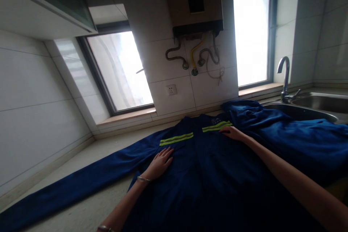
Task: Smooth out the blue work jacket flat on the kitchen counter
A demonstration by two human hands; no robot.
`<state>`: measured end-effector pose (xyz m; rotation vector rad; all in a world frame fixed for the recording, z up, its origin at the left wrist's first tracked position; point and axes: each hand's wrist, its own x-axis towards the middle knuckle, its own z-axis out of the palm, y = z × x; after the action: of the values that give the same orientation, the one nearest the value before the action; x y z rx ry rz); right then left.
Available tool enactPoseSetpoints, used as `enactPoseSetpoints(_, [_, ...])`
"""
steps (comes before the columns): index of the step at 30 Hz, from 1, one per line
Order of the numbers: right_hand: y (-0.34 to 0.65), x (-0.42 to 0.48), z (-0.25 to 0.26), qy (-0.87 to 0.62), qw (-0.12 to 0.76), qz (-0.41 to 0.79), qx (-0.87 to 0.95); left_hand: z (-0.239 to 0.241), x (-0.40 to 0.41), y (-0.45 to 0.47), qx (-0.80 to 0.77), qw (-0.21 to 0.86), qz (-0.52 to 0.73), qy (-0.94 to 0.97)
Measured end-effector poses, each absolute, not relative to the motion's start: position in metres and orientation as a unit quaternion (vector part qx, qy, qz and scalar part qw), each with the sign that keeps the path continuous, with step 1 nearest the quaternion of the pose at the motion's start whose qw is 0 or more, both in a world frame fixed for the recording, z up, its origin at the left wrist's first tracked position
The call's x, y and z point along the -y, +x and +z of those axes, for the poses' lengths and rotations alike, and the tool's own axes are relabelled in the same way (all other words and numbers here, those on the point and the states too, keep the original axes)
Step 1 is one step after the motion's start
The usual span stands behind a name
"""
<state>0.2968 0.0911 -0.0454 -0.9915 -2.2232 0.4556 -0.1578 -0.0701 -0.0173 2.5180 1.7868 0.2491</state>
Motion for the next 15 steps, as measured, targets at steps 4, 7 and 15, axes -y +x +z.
enactPoseSetpoints(4, [0.298, -0.089, -0.043, -0.371, 0.325, 0.154, 0.856, -0.017, 0.07, -0.158, -0.575, 0.022, 0.086, 0.814])
enactPoseSetpoints(7, [0.296, -0.088, -0.043, -0.38, 0.335, 0.144, 0.85, -0.018, 0.07, -0.158, -0.574, 0.02, 0.084, 0.815])
enactPoseSetpoints(15, [0.297, -0.1, -0.055, -0.402, 0.375, 0.137, 0.824, -0.022, 0.068, -0.16, -0.568, 0.016, 0.093, 0.817])
